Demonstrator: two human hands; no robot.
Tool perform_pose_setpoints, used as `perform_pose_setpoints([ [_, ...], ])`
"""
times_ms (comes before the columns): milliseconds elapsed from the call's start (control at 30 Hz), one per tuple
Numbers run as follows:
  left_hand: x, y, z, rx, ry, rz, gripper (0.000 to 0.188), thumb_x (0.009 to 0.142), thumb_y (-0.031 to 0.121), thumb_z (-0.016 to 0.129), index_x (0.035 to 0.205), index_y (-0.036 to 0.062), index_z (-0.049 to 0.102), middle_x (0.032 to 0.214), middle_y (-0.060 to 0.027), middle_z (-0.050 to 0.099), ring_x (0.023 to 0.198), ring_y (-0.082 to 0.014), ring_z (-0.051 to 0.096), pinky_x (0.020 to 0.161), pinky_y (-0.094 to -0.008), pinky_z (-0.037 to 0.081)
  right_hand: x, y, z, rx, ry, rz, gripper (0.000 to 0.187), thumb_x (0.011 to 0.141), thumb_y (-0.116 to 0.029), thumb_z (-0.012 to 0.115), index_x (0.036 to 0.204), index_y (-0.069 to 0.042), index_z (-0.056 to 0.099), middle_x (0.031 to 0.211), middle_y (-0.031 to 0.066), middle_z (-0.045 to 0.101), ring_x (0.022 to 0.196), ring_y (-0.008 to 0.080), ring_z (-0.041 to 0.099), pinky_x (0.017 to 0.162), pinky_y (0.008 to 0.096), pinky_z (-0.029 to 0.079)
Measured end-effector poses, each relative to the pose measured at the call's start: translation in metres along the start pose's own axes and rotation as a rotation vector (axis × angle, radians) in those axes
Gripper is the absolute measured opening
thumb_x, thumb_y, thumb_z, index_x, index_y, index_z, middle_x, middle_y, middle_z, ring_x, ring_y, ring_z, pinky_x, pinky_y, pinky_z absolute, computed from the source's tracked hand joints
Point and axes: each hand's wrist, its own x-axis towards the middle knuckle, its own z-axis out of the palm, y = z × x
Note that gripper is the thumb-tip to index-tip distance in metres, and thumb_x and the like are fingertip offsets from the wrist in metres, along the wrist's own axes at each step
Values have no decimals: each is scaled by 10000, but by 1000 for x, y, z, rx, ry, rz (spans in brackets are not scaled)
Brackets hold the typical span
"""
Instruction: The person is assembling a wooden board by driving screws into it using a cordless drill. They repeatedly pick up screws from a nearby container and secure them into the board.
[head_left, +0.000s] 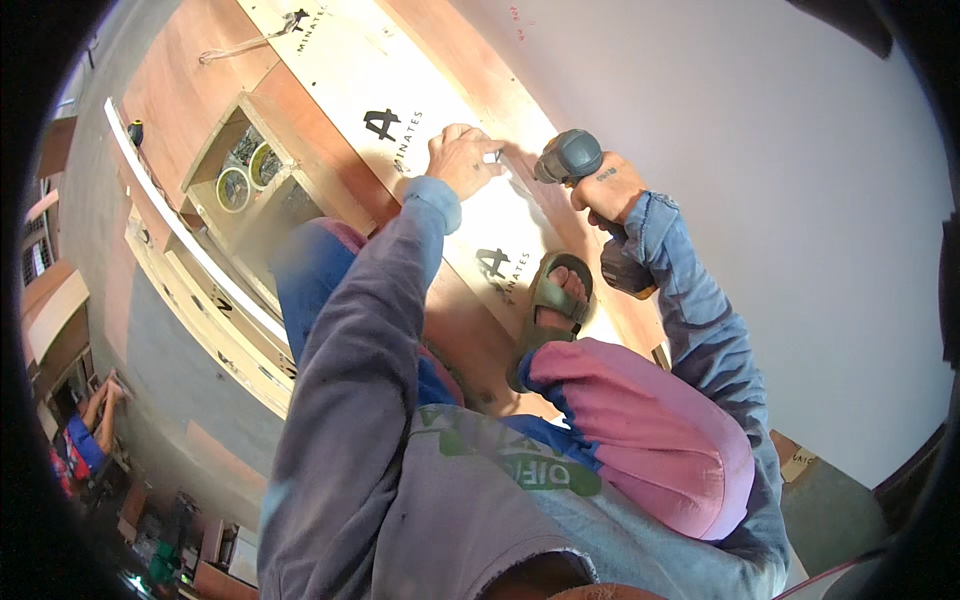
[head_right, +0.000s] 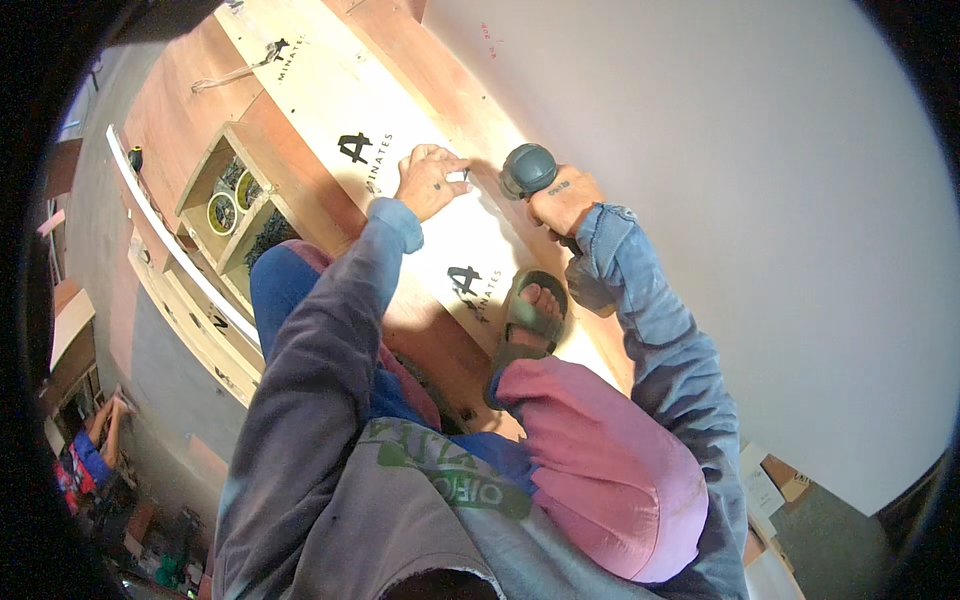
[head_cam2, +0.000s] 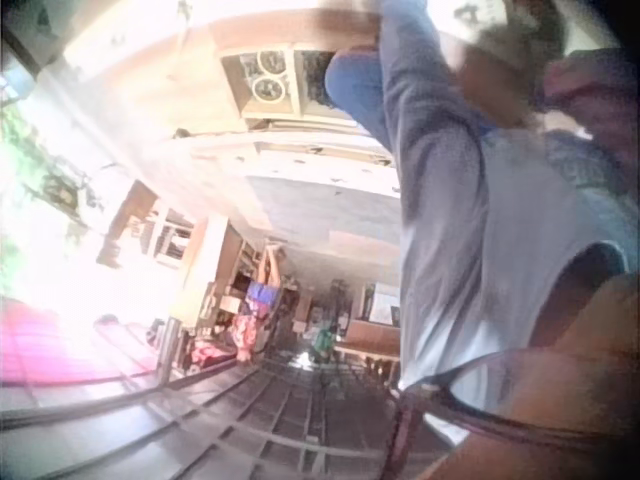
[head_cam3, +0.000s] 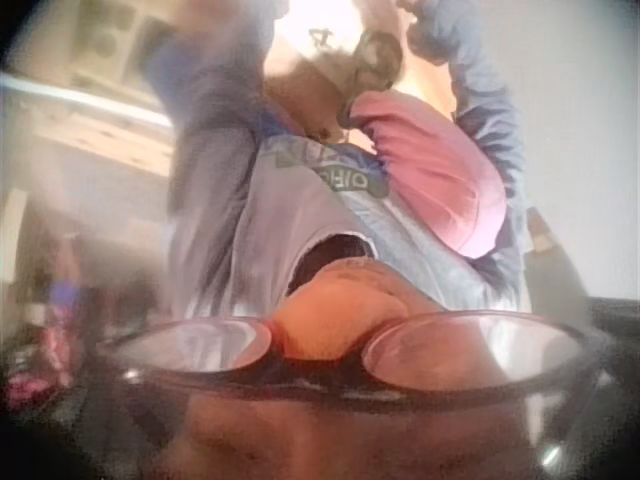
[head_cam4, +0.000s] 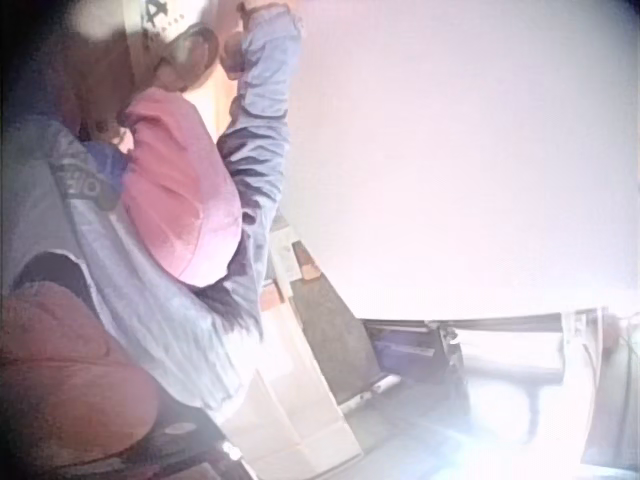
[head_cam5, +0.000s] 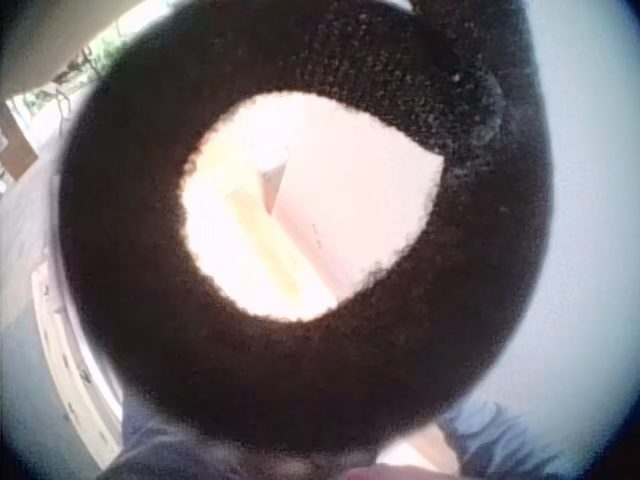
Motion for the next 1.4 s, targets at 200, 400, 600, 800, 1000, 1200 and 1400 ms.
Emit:
perform_pose_setpoints([
  [200,-9,-15,27,-83,86,-127,208,877,268,745,1048,163,800,1114,-53,728,1284,-272,466,1108,-444,264,-2,-4,12,80,67,-3,192,736,-100,712,882,25,713,673,130,689,547,210,688,505,354,549],
  [400,-15,-13,25,-38,97,19,203,915,227,702,1090,167,785,1109,-8,732,1252,-239,513,1101,-437,310,-2,3,11,57,103,41,187,731,-80,720,893,12,736,662,134,692,533,210,681,488,356,542],
  [600,-16,-24,24,-166,127,-51,173,894,184,719,1055,144,771,1117,2,728,1241,-239,530,1096,-429,333,8,43,22,175,59,-122,174,720,-51,706,849,65,696,654,123,675,540,182,666,489,344,527],
  [800,-26,-35,17,-215,78,-29,184,868,223,722,1032,153,768,1156,-5,718,1261,-209,526,1068,-416,356,-40,52,17,440,80,-223,392,713,-13,646,1099,19,707,908,79,719,777,144,665,659,302,545],
  [1000,-17,-27,10,-209,49,-51,175,847,228,739,996,141,769,1156,-6,719,1266,-197,531,1065,-408,358,-60,35,10,467,47,-323,513,641,56,625,1150,-8,649,998,88,712,780,147,607,602,286,515],
  [1200,-18,-30,19,-206,131,-20,172,806,147,781,977,143,770,1090,9,734,1239,-183,559,1072,-394,360,-43,36,19,349,-20,-385,523,674,63,628,1192,-10,641,1047,66,707,755,112,609,617,271,518],
  [1400,-18,-27,17,-230,94,-28,193,833,150,695,1010,139,770,1150,-2,721,1262,-189,536,1077,-406,351,-40,34,18,163,28,-440,500,657,71,619,1149,-6,658,982,51,705,773,123,620,626,283,526],
])
